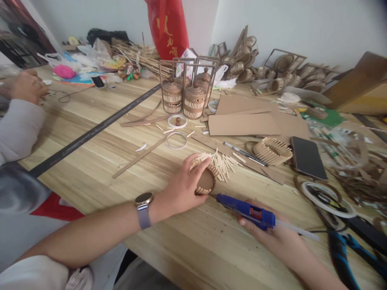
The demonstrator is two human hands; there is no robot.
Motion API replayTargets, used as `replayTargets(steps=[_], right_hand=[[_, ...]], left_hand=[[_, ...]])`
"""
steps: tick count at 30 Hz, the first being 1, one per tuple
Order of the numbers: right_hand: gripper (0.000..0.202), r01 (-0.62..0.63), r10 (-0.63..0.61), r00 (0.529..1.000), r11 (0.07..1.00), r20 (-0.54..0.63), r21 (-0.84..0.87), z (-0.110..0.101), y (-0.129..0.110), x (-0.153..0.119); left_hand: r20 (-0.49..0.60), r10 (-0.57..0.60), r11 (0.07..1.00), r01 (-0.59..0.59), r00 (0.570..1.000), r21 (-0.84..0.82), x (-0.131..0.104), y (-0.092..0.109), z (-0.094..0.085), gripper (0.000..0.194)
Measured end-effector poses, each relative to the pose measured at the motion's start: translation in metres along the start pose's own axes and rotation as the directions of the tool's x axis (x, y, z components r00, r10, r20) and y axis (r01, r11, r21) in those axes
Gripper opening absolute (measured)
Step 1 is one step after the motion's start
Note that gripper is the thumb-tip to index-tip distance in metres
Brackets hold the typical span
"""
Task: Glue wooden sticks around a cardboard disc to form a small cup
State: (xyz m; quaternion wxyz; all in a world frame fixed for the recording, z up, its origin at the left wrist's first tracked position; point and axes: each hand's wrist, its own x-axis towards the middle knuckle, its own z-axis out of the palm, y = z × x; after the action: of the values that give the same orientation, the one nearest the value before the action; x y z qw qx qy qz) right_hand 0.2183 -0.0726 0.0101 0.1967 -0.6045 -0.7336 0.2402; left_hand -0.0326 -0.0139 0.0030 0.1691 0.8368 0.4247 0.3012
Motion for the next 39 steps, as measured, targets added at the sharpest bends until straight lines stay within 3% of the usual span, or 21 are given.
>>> replayTargets(steps=[7, 16, 32, 39], right_hand=[[0.04, -0.034, 0.034, 0.999, 0.999, -0.031, -0.009, 0.006, 0.011, -0.002], [0.038, 0.002, -0.004, 0.999, 1.0, -0.051, -0.027, 0.007, 0.006, 0.0], [0.032, 0.022, -0.022, 0.999, 1.0, 0.049, -0.01, 0.002, -0.006, 0.002], [0.033, 0.056, -0.056, 0.998, 0.998, 0.021, -0.021, 0.005, -0.002, 0.001]], left_hand=[[0.002, -0.004, 1.0, 0.004, 1.0, 0.008, 0.001, 0.0, -0.001, 0.094], [-0.007, 0.007, 1.0, -0.007, 1.0, 0.015, 0.0, 0.0, 0.0, 0.09], [0.0, 0.005, 1.0, -0.005, 1.0, 0.018, 0.0, 0.0, 0.0, 0.09], [-0.001, 0.014, 1.0, -0.014, 1.0, 0.019, 0.0, 0.0, 0.0, 0.09]])
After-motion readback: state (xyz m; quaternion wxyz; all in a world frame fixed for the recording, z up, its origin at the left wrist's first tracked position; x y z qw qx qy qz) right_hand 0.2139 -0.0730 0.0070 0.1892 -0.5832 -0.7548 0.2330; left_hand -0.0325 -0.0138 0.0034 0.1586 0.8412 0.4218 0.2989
